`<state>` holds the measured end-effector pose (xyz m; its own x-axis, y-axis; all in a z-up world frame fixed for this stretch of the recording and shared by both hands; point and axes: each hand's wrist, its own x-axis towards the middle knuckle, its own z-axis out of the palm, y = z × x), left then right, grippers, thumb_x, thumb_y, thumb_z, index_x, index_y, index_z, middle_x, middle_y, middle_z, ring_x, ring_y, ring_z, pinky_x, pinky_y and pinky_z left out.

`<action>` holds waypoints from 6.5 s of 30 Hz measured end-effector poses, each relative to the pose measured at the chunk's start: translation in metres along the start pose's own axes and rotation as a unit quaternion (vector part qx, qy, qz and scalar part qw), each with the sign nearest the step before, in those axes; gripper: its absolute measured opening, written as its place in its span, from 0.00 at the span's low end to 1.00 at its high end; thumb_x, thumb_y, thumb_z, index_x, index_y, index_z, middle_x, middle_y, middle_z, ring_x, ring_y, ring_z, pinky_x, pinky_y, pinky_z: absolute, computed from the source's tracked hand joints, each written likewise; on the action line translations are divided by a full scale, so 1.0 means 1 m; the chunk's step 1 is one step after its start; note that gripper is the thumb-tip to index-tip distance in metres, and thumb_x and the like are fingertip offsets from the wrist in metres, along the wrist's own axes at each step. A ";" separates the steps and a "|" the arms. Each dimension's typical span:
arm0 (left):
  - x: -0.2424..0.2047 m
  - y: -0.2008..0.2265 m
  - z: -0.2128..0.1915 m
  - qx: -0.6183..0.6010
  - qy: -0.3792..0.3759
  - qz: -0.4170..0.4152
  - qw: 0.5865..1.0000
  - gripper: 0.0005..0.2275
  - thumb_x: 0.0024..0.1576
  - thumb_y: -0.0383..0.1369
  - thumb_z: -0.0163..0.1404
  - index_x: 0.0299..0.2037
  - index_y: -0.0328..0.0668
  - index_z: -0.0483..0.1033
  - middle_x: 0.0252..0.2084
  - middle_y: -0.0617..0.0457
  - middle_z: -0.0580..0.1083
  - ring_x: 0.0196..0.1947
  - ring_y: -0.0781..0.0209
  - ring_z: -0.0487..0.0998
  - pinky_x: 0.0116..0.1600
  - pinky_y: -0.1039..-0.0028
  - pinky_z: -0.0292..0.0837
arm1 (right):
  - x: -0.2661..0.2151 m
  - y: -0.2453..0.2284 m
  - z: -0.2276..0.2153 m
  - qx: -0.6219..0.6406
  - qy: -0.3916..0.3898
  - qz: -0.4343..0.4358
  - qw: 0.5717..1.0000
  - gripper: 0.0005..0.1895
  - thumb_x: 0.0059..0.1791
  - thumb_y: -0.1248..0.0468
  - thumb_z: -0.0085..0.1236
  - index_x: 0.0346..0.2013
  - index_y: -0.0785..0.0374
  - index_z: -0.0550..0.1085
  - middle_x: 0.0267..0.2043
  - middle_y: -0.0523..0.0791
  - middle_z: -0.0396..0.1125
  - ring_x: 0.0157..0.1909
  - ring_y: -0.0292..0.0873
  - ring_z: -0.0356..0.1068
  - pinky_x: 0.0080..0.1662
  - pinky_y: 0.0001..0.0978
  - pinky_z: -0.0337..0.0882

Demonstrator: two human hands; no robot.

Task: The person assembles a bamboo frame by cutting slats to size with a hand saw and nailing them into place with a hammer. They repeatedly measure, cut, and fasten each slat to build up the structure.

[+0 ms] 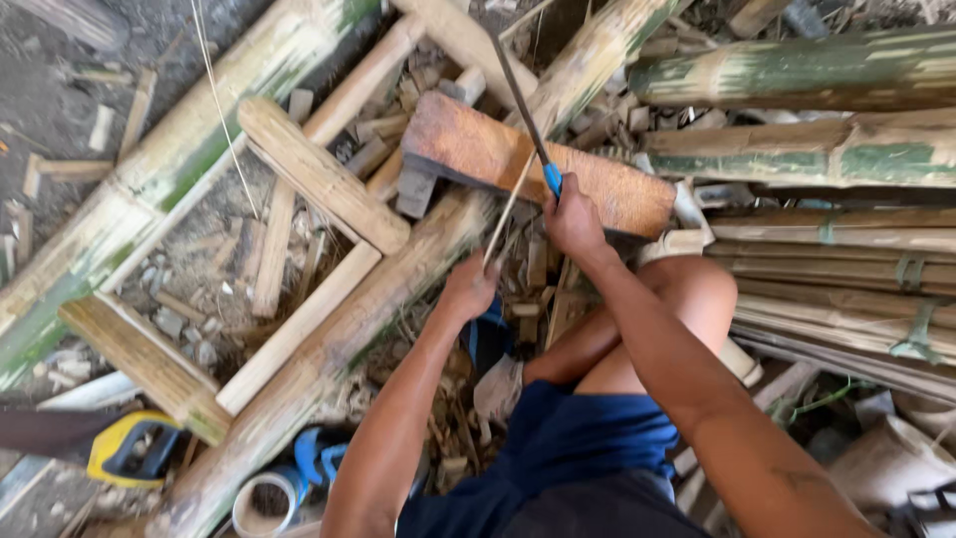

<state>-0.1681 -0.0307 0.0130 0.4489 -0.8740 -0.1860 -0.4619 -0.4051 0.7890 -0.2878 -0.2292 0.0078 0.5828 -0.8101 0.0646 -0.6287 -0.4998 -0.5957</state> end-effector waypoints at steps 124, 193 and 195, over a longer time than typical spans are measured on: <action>-0.122 -0.275 -0.179 0.238 0.096 -0.243 0.935 0.26 0.67 0.56 0.31 0.70 0.59 0.64 0.54 0.45 0.69 0.56 0.51 0.69 0.58 0.52 0.61 | -0.089 -0.206 0.242 -0.144 -0.205 -0.366 0.896 0.27 0.55 0.55 0.52 0.69 0.55 0.69 0.74 0.46 0.56 0.73 0.55 0.52 0.67 0.59 0.58; -0.022 -0.205 -0.122 -0.032 0.407 -0.099 0.907 0.05 0.60 0.32 0.57 0.43 0.46 0.77 0.37 0.50 0.81 0.34 0.49 0.82 0.39 0.62 0.76 | -0.042 -0.171 0.077 0.147 -0.399 -0.299 0.854 0.21 0.50 0.67 0.52 0.56 0.65 0.60 0.32 0.50 0.67 0.25 0.44 0.69 0.21 0.37 0.71; -0.007 -0.208 -0.117 -0.026 0.399 -0.118 0.909 0.04 0.58 0.31 0.57 0.42 0.49 0.78 0.37 0.53 0.81 0.36 0.51 0.82 0.47 0.61 0.74 | -0.043 -0.172 0.073 0.085 -0.303 -0.303 0.900 0.24 0.54 0.65 0.51 0.63 0.66 0.59 0.25 0.53 0.65 0.22 0.49 0.68 0.25 0.45 0.67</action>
